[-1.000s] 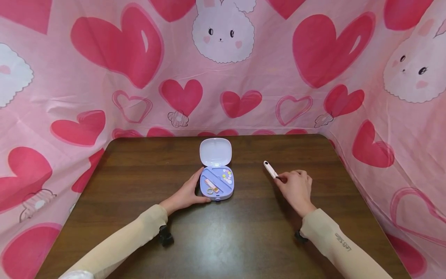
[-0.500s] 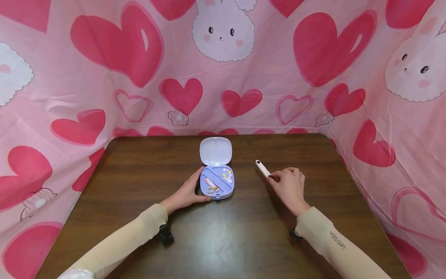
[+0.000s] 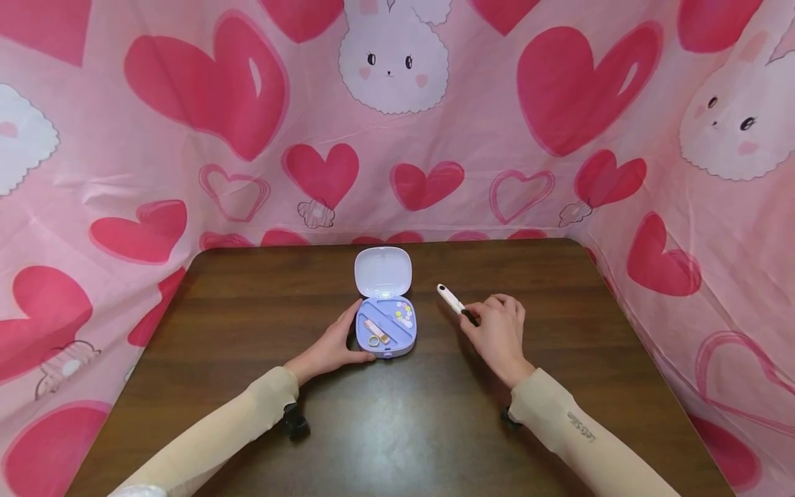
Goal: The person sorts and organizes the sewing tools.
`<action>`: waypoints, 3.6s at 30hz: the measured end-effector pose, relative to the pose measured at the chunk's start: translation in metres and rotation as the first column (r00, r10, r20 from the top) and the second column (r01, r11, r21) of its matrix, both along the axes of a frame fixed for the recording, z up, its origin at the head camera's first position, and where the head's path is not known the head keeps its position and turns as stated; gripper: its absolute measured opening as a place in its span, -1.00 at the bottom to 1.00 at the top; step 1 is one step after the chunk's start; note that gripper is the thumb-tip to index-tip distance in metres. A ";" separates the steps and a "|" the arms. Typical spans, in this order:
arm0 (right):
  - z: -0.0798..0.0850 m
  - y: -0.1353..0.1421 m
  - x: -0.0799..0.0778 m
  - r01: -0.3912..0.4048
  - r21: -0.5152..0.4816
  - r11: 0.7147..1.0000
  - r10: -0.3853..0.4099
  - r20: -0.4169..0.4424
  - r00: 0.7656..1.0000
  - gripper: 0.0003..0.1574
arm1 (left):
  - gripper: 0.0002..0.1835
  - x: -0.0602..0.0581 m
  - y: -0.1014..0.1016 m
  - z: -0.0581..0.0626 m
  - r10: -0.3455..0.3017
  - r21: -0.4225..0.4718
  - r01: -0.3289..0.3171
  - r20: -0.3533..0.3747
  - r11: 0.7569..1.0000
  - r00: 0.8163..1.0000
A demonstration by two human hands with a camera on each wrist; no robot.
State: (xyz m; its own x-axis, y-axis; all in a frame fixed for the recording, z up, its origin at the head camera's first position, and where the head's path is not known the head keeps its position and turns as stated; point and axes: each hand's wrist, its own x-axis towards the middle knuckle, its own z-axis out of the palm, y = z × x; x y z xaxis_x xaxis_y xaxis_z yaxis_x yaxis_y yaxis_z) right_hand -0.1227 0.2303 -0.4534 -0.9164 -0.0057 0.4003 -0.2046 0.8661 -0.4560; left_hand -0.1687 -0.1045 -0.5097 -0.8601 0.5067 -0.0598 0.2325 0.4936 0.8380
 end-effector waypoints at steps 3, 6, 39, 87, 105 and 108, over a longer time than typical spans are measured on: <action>-0.001 -0.007 -0.001 -0.008 -0.005 1.000 0.008 -0.018 1.000 -0.84 | 0.31 0.001 -0.001 0.001 0.001 -0.003 -0.001 0.008 1.000 1.000; -0.002 -0.014 -0.002 -0.019 -0.001 1.000 0.019 -0.029 0.999 -0.82 | 0.31 0.001 -0.001 0.001 0.000 -0.003 0.000 0.008 1.000 1.000; -0.005 -0.062 -0.003 -0.139 0.003 0.990 0.139 -0.018 0.990 -0.79 | 0.32 0.000 0.000 -0.002 -0.014 -0.019 0.013 -0.055 1.000 0.998; -0.021 -0.105 -0.012 -0.240 0.141 0.960 0.241 0.009 0.970 -0.77 | 0.30 0.001 -0.001 0.001 -0.020 -0.019 0.019 -0.060 1.000 0.998; -0.019 -0.108 -0.011 -0.241 0.173 0.955 0.241 0.020 0.970 -0.71 | 0.30 0.000 -0.001 -0.001 -0.016 -0.017 0.015 -0.064 1.000 0.998; -0.019 -0.108 -0.011 -0.241 0.148 0.959 0.238 0.037 0.971 -0.70 | 0.31 0.000 -0.001 -0.002 -0.015 -0.016 0.014 -0.067 1.000 0.998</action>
State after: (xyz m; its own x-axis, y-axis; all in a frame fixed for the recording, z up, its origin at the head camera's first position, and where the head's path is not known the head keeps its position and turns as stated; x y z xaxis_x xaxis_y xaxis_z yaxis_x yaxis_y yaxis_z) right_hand -0.1338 0.1223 -0.4729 -0.8881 -0.2845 0.3610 -0.4069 0.8519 -0.3298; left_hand -0.1685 -0.1052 -0.5114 -0.8547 0.5190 -0.0102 0.2952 0.5022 0.8128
